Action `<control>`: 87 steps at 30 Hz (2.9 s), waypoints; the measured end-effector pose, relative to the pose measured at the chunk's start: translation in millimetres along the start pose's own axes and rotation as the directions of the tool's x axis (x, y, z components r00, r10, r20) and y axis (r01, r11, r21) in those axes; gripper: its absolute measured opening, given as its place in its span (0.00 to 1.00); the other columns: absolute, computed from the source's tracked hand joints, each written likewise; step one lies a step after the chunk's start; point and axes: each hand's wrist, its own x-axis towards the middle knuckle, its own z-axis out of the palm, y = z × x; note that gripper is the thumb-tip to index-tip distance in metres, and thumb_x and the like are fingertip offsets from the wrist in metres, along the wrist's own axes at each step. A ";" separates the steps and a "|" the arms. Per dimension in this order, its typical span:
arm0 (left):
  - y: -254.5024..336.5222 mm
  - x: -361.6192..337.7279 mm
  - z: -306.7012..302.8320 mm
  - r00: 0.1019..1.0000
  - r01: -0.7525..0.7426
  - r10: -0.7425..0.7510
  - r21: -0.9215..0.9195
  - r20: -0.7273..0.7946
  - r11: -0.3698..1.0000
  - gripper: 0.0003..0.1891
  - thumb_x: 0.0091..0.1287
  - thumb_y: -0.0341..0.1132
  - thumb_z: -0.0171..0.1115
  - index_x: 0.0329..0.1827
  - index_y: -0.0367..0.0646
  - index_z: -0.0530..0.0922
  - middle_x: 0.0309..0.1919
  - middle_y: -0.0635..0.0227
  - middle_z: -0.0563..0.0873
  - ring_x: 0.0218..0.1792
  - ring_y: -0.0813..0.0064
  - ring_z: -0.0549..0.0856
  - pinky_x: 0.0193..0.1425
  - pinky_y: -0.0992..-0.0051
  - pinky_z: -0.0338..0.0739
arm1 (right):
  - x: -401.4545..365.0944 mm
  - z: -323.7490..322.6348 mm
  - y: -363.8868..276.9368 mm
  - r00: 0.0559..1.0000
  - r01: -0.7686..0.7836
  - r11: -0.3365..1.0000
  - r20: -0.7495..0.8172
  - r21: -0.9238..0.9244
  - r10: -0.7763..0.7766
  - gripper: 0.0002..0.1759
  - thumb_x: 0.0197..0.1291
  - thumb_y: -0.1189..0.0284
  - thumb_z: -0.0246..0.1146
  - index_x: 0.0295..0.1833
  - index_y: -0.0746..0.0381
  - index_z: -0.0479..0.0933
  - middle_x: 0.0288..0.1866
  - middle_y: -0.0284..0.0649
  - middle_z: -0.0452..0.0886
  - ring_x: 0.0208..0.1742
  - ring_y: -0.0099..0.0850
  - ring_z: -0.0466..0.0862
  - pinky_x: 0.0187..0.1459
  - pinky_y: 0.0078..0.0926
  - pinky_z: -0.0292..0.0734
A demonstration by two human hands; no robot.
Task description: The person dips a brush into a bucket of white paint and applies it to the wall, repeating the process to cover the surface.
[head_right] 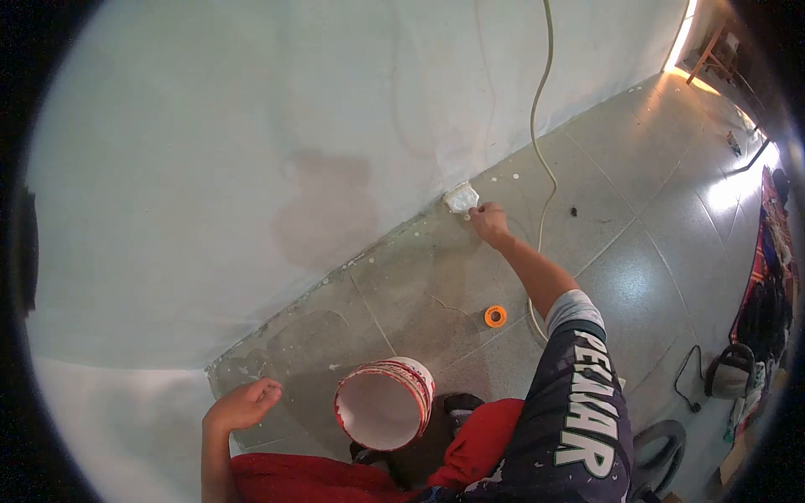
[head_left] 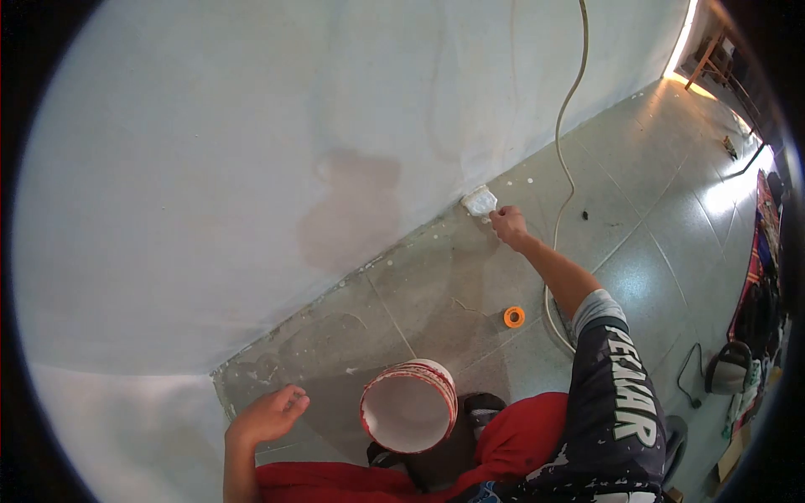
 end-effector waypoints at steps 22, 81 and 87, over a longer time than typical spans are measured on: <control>-0.4 -7.8 1.4 1.000 -0.026 0.026 -0.009 -0.015 1.000 0.24 0.77 0.55 0.50 0.62 0.46 0.76 0.51 0.55 0.87 0.54 0.58 0.85 0.58 0.64 0.78 | -25.6 18.9 -7.6 0.993 0.106 0.987 -0.033 -0.122 -0.111 0.20 0.59 0.62 0.60 0.39 0.71 0.83 0.37 0.57 0.86 0.40 0.48 0.88 0.44 0.43 0.80; 24.5 -10.6 2.7 0.980 -0.164 0.172 0.086 -0.101 0.983 0.24 0.77 0.54 0.49 0.61 0.45 0.76 0.53 0.53 0.86 0.55 0.54 0.84 0.58 0.61 0.77 | -114.3 -196.4 -300.8 0.835 0.549 0.801 -0.190 0.239 -0.516 0.19 0.63 0.62 0.68 0.27 0.65 0.76 0.21 0.34 0.75 0.18 0.22 0.68 0.19 0.23 0.60; 20.7 -13.5 1.9 0.980 -0.153 0.160 0.063 -0.118 0.986 0.23 0.77 0.53 0.50 0.61 0.45 0.76 0.54 0.53 0.86 0.55 0.54 0.84 0.59 0.62 0.77 | -124.9 -201.2 -313.6 0.788 0.604 0.705 -0.145 0.372 -0.598 0.16 0.64 0.60 0.67 0.36 0.63 0.77 0.29 0.33 0.76 0.26 0.20 0.72 0.21 0.19 0.63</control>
